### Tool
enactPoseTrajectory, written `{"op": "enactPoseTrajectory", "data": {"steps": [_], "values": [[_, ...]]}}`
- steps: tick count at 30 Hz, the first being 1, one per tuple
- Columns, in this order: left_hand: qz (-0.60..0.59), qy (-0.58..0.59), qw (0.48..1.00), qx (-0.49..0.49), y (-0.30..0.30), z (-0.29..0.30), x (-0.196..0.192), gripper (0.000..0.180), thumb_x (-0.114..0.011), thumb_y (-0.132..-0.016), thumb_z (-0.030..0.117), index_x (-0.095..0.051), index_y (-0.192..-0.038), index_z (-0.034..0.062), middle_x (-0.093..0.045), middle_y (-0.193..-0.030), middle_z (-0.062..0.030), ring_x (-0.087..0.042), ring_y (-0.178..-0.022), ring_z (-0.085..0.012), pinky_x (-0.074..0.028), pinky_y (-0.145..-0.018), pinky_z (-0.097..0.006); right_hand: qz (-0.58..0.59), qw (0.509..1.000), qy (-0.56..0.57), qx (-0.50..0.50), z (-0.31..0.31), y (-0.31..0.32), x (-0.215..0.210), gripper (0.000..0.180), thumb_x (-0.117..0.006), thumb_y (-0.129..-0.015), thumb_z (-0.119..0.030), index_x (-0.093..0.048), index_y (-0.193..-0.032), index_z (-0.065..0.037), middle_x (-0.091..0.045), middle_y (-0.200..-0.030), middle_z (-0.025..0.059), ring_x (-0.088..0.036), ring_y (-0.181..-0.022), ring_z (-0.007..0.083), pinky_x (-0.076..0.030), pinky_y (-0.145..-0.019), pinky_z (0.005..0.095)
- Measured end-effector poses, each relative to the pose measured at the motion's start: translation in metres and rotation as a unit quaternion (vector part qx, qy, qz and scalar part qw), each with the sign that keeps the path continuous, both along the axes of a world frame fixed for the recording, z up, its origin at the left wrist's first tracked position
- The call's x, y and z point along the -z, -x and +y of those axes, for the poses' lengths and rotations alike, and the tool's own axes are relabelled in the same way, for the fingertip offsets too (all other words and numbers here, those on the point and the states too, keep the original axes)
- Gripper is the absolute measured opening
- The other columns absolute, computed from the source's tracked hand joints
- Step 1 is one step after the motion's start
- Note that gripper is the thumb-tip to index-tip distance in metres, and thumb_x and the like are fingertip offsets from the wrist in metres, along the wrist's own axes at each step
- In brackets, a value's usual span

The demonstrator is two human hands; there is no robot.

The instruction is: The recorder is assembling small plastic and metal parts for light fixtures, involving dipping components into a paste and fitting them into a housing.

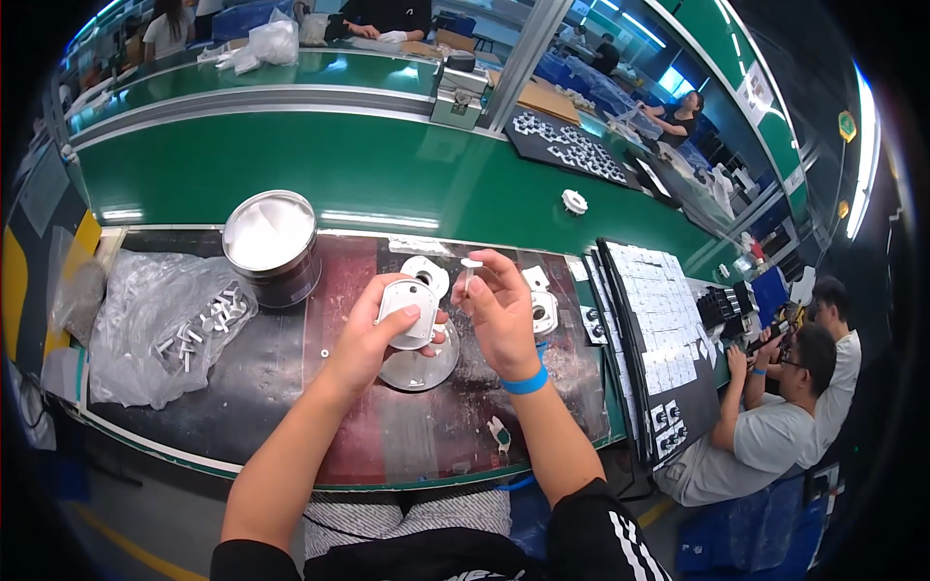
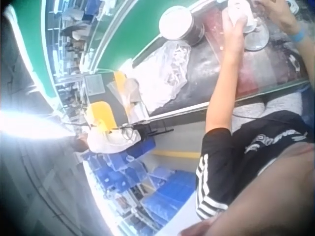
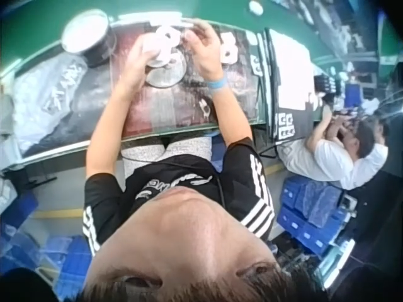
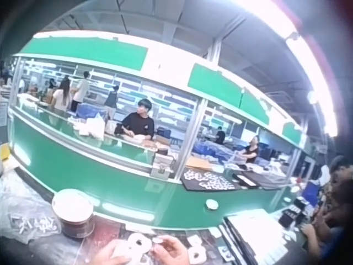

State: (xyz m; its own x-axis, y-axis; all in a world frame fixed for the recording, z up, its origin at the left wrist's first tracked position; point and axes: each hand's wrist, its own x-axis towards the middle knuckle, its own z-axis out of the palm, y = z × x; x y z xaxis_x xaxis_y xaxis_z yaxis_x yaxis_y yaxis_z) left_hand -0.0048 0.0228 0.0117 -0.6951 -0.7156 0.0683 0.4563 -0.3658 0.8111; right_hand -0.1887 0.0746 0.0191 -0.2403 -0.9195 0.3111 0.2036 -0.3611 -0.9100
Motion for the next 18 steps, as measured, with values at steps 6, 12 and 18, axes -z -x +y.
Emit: {"op": "enactPoseTrajectory", "data": {"steps": [6,12,18], "values": [[-0.011,0.0,1.0,-0.007,0.003,0.01,-0.003,0.042,-0.057,-0.094,0.015,-0.04,-0.131,0.005,-0.064,-0.111,-0.0197,-0.068,-0.094,-0.0281,-0.057,-0.08,-0.037,-0.031,0.999,-0.003,-0.007,0.007,-0.001,0.006,0.035,-0.065,-0.092,-0.005,-0.054,-0.125,-0.002,-0.068,-0.103,0.0109,-0.065,-0.098,0.0169,-0.052,-0.087,0.031],[-0.045,0.025,0.999,-0.017,0.008,0.016,0.0,0.043,-0.057,-0.094,0.012,-0.041,-0.133,0.0048,-0.061,-0.117,-0.0177,-0.067,-0.096,-0.027,-0.056,-0.082,-0.038,-0.03,0.999,-0.017,-0.004,0.006,-0.002,0.015,0.034,-0.066,-0.092,-0.004,-0.051,-0.122,-0.002,-0.07,-0.101,0.0153,-0.068,-0.097,0.0191,-0.053,-0.086,0.0303],[-0.03,0.027,0.999,-0.017,0.007,0.018,0.002,0.041,-0.057,-0.097,0.011,-0.038,-0.132,0.0027,-0.061,-0.107,-0.0122,-0.068,-0.086,-0.0202,-0.058,-0.069,-0.031,0.002,1.0,-0.025,0.004,0.009,-0.008,0.01,0.034,-0.067,-0.09,-0.005,-0.051,-0.12,-0.004,-0.07,-0.099,0.0129,-0.067,-0.097,0.0184,-0.051,-0.087,0.0308]]}}
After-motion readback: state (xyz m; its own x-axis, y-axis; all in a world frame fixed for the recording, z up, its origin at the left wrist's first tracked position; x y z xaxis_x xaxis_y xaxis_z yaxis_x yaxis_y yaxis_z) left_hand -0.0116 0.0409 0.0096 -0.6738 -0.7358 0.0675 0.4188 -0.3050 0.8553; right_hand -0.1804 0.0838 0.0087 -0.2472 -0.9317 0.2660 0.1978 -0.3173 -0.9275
